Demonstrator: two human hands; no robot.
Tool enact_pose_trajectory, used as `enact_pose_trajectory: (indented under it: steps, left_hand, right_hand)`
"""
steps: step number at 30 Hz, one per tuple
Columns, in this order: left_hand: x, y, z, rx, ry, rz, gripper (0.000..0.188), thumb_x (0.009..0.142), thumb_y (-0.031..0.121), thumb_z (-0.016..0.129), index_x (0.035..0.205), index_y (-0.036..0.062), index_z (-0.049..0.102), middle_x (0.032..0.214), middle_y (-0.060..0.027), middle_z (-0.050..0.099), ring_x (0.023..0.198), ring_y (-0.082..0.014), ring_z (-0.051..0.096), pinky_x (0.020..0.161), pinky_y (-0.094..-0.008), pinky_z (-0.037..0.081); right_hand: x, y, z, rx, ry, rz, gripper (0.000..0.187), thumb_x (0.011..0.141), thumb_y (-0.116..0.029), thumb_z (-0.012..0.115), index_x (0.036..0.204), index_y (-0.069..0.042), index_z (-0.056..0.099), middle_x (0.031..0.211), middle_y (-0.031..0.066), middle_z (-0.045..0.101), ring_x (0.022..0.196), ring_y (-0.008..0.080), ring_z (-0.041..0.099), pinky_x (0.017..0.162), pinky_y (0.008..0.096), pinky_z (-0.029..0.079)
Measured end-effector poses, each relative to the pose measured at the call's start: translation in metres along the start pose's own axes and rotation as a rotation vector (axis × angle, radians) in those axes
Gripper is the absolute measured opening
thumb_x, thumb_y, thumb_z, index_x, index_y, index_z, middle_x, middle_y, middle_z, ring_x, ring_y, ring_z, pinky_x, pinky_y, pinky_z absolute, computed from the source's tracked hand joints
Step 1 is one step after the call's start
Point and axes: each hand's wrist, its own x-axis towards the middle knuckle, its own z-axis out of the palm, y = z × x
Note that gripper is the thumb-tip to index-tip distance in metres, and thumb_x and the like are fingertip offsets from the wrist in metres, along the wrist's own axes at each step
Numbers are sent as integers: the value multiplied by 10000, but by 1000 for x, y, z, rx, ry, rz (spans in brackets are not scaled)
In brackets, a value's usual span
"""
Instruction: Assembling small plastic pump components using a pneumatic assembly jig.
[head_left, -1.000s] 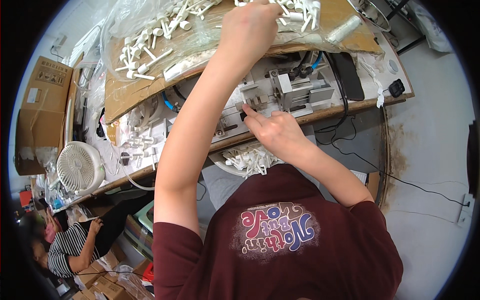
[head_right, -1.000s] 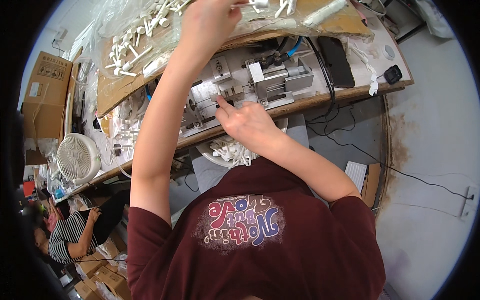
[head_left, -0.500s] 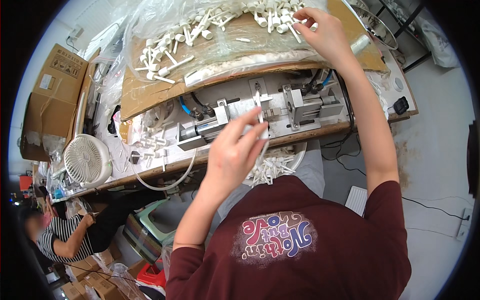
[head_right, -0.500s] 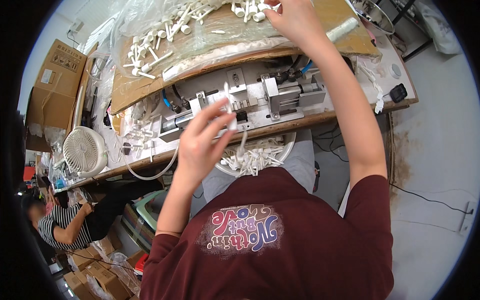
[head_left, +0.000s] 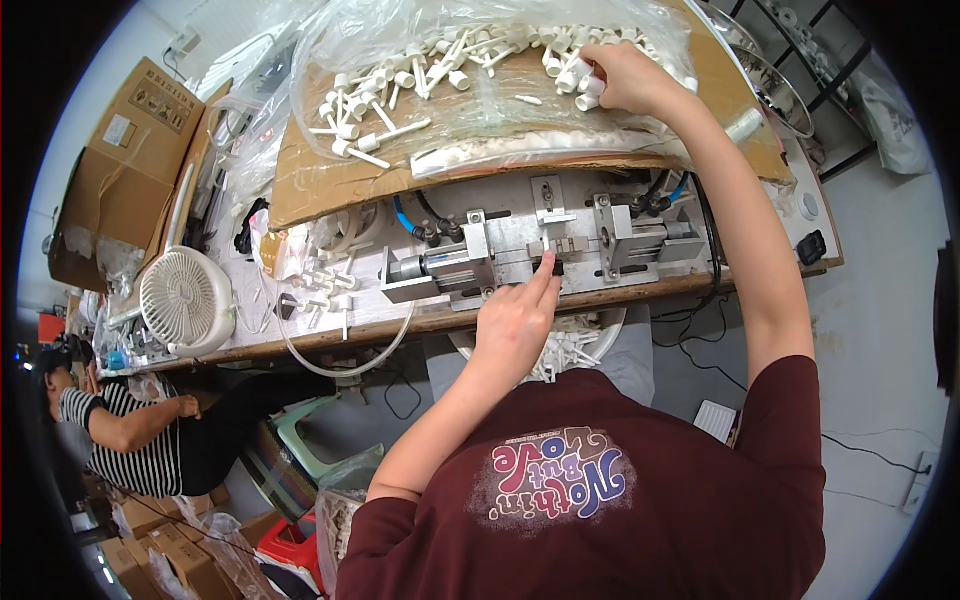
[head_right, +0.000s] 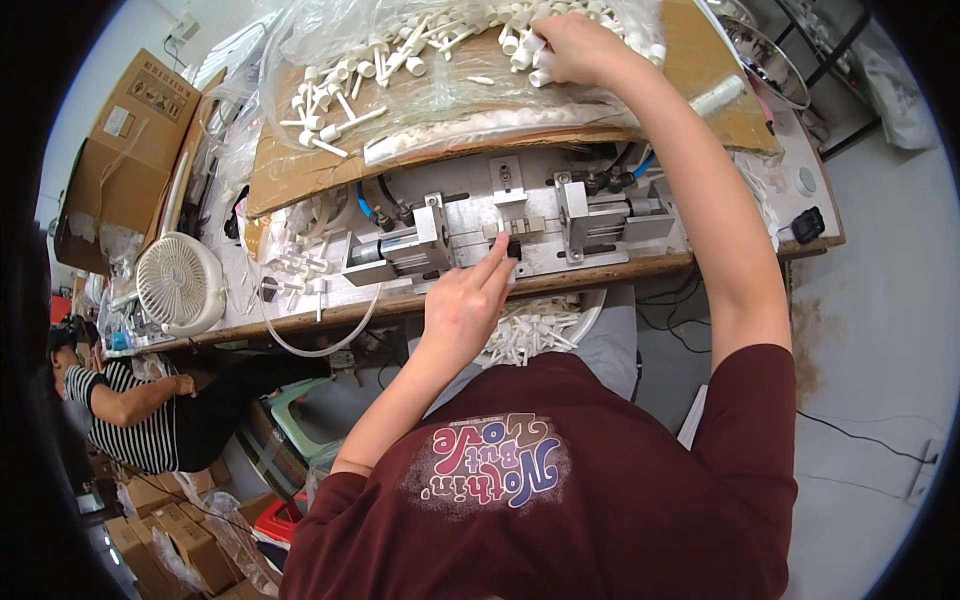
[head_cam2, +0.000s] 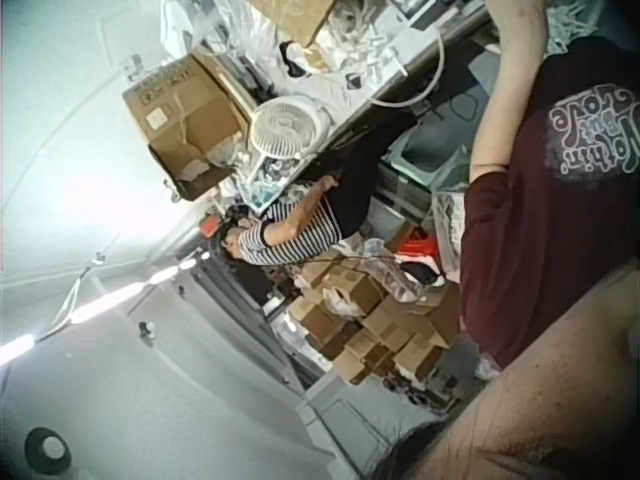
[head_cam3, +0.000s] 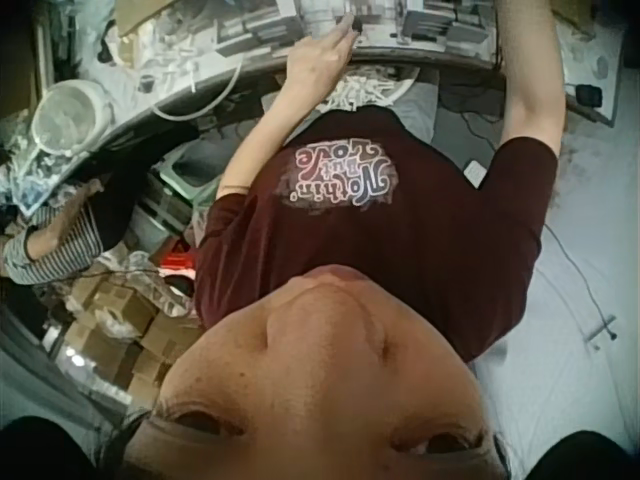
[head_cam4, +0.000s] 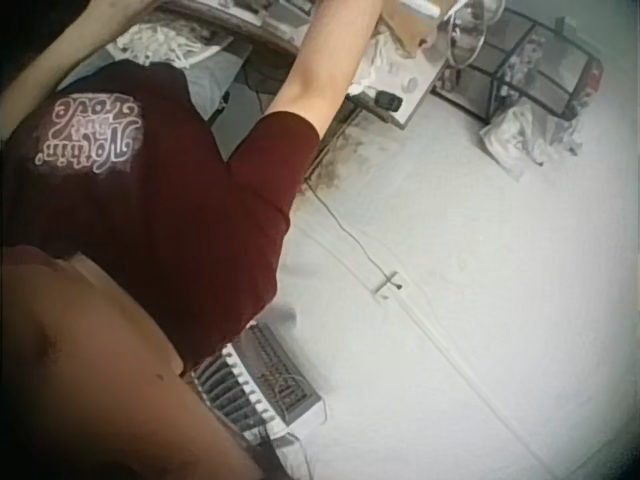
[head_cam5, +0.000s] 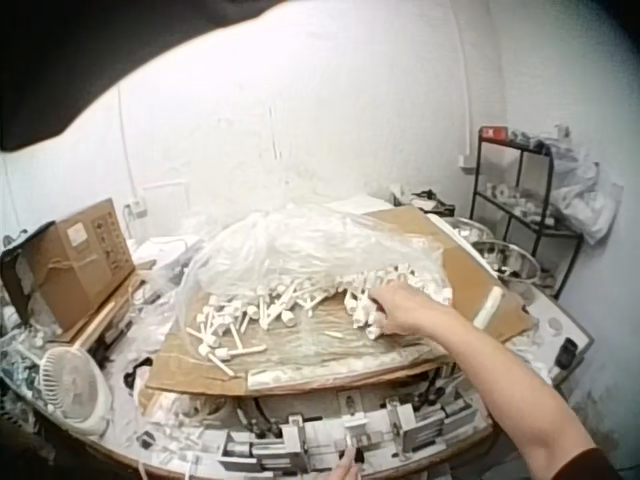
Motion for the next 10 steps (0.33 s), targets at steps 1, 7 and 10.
enact_pose_trajectory:
  steps: [1, 7, 10]
  left_hand:
    - [4, -2, 0, 11, -9, -3, 257, 749, 74, 736, 995, 29, 680, 1257, -122, 638, 739, -221, 677, 643, -333, 517]
    - [9, -8, 4, -23, 1, 0, 247, 738, 87, 726, 979, 49, 689, 1254, -114, 641, 579, -235, 641, 575, -326, 515]
    - [0, -18, -12, 76, 12, -88, 249, 733, 84, 720, 979, 57, 692, 1252, -121, 642, 570, -229, 639, 557, -328, 514]
  right_hand:
    - [-5, -4, 0, -22, -26, -37, 314, 667, 24, 674, 962, -3, 569, 904, 160, 658, 884, 348, 626, 768, 420, 488]
    - [-15, -12, 3, 14, 53, -275, 234, 675, 18, 653, 869, 25, 523, 920, 170, 625, 872, 352, 594, 744, 437, 466]
    - [-10, -20, 3, 102, 94, -299, 244, 705, -11, 666, 940, -19, 600, 986, 183, 634, 909, 330, 606, 760, 380, 490]
